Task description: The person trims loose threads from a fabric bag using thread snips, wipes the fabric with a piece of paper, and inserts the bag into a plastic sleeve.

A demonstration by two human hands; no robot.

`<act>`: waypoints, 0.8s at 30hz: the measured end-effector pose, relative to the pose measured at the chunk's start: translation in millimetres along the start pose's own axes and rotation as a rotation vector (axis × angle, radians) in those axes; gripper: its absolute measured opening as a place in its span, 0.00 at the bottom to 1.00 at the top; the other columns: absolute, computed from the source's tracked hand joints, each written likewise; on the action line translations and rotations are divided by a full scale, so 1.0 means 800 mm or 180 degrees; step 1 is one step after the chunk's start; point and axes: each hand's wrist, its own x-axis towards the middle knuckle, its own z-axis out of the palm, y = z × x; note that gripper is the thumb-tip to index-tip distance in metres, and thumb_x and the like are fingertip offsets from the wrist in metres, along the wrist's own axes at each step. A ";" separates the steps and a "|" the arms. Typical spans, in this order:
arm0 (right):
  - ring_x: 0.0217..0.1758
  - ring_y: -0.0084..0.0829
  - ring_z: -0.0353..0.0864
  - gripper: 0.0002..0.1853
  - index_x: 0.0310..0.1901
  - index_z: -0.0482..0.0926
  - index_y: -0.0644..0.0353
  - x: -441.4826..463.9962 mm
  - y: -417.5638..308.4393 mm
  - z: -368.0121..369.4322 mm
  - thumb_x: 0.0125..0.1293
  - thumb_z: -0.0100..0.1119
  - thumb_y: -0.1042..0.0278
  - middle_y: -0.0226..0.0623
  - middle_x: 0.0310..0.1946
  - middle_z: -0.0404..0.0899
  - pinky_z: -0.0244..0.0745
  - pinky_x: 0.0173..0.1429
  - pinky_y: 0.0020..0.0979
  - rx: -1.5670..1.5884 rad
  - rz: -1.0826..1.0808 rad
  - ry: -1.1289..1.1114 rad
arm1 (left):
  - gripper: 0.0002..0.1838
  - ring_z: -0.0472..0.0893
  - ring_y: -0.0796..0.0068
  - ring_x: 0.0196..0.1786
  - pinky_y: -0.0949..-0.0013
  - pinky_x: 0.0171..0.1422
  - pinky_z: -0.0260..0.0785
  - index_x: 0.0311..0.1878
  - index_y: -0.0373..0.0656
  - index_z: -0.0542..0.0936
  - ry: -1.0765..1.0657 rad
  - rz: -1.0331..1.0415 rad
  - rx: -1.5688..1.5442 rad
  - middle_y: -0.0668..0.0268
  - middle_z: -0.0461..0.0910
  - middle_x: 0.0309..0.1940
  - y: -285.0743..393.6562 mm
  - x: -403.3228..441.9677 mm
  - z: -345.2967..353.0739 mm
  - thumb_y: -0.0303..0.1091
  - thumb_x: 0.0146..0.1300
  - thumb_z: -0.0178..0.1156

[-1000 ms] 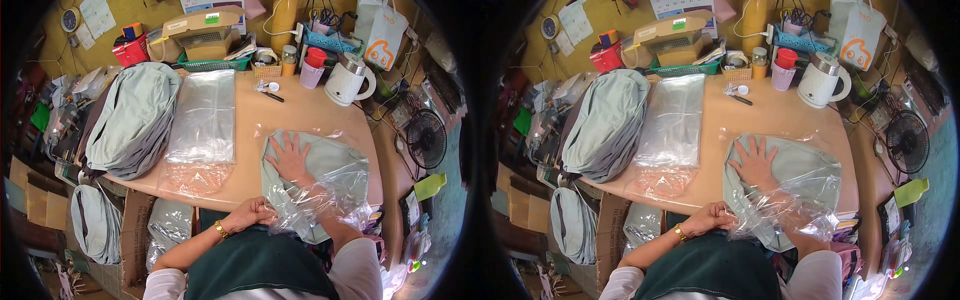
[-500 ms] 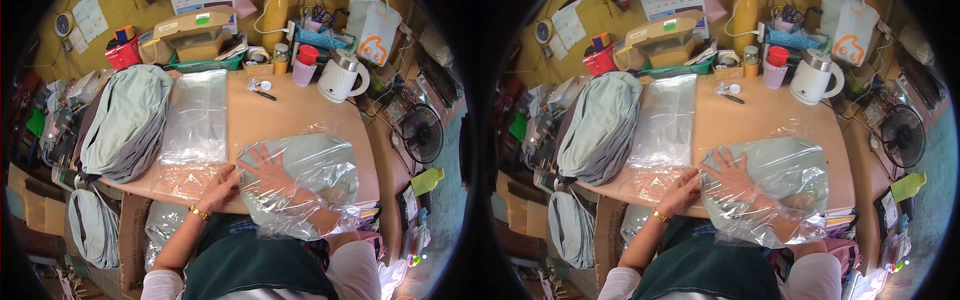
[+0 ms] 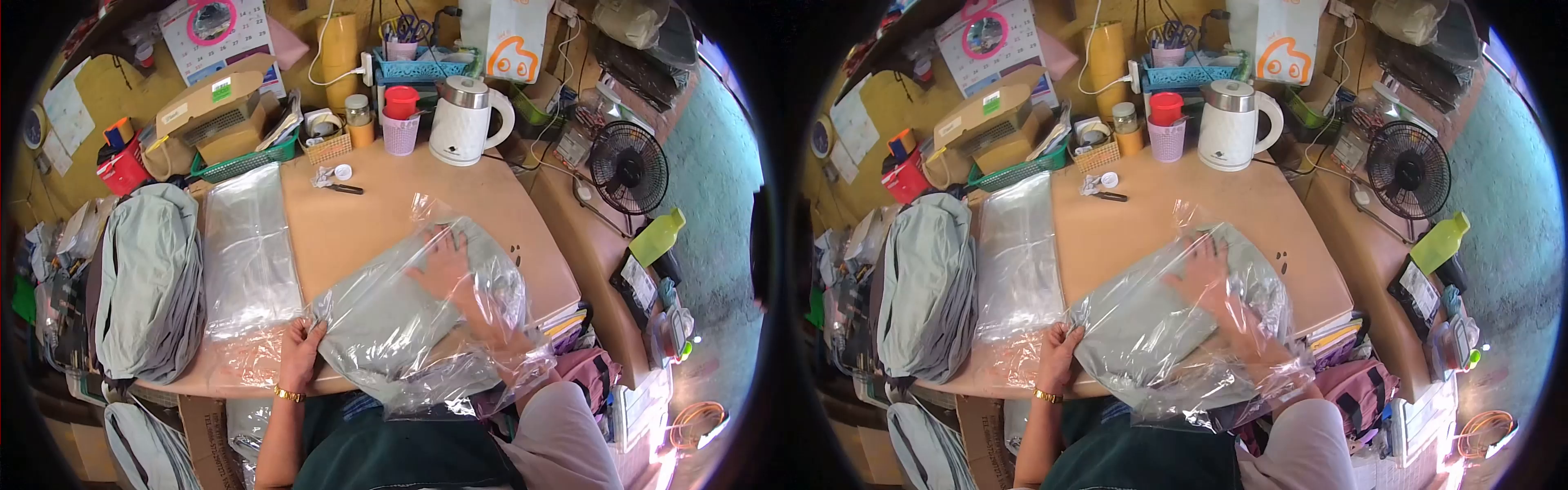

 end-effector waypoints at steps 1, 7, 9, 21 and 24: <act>0.81 0.51 0.49 0.46 0.71 0.65 0.61 0.004 0.008 -0.006 0.64 0.52 0.29 0.55 0.76 0.52 0.36 0.80 0.60 -0.0109 0.0363 0.0174 | 0.06 0.77 0.84 0.33 0.77 0.37 0.72 0.38 0.40 0.77 0.0043 0.0036 -0.0081 0.70 0.82 0.33 0.000 -0.001 0.003 0.28 0.66 0.66; 0.83 0.56 0.37 0.49 0.72 0.63 0.61 0.029 0.031 -0.022 0.61 0.52 0.27 0.59 0.75 0.54 0.28 0.78 0.67 -0.0268 -0.0274 0.0002 | 0.07 0.75 0.87 0.33 0.77 0.39 0.70 0.35 0.43 0.75 0.0063 -0.0009 -0.0193 0.72 0.80 0.32 0.000 -0.010 0.004 0.30 0.69 0.63; 0.82 0.56 0.39 0.48 0.71 0.64 0.62 0.035 0.043 -0.005 0.62 0.50 0.27 0.59 0.76 0.52 0.31 0.78 0.67 -0.0089 -0.0460 0.0179 | 0.08 0.74 0.88 0.34 0.78 0.40 0.69 0.35 0.43 0.75 0.0099 0.0047 -0.0077 0.73 0.80 0.32 -0.003 -0.016 0.005 0.31 0.71 0.62; 0.78 0.60 0.51 0.43 0.68 0.67 0.63 0.049 0.040 0.009 0.63 0.56 0.33 0.64 0.72 0.56 0.47 0.78 0.58 0.0128 -0.0845 0.0583 | 0.21 0.81 0.74 0.48 0.69 0.56 0.75 0.58 0.36 0.69 0.0071 -0.0054 -0.0149 0.60 0.81 0.49 0.007 -0.021 0.017 0.30 0.67 0.66; 0.78 0.59 0.52 0.43 0.69 0.65 0.64 0.060 0.035 0.011 0.63 0.59 0.37 0.62 0.73 0.54 0.48 0.79 0.55 0.0911 -0.1017 0.0578 | 0.24 0.81 0.73 0.50 0.69 0.56 0.75 0.60 0.36 0.68 0.0127 -0.0081 -0.0474 0.59 0.81 0.51 0.008 -0.023 0.018 0.30 0.65 0.68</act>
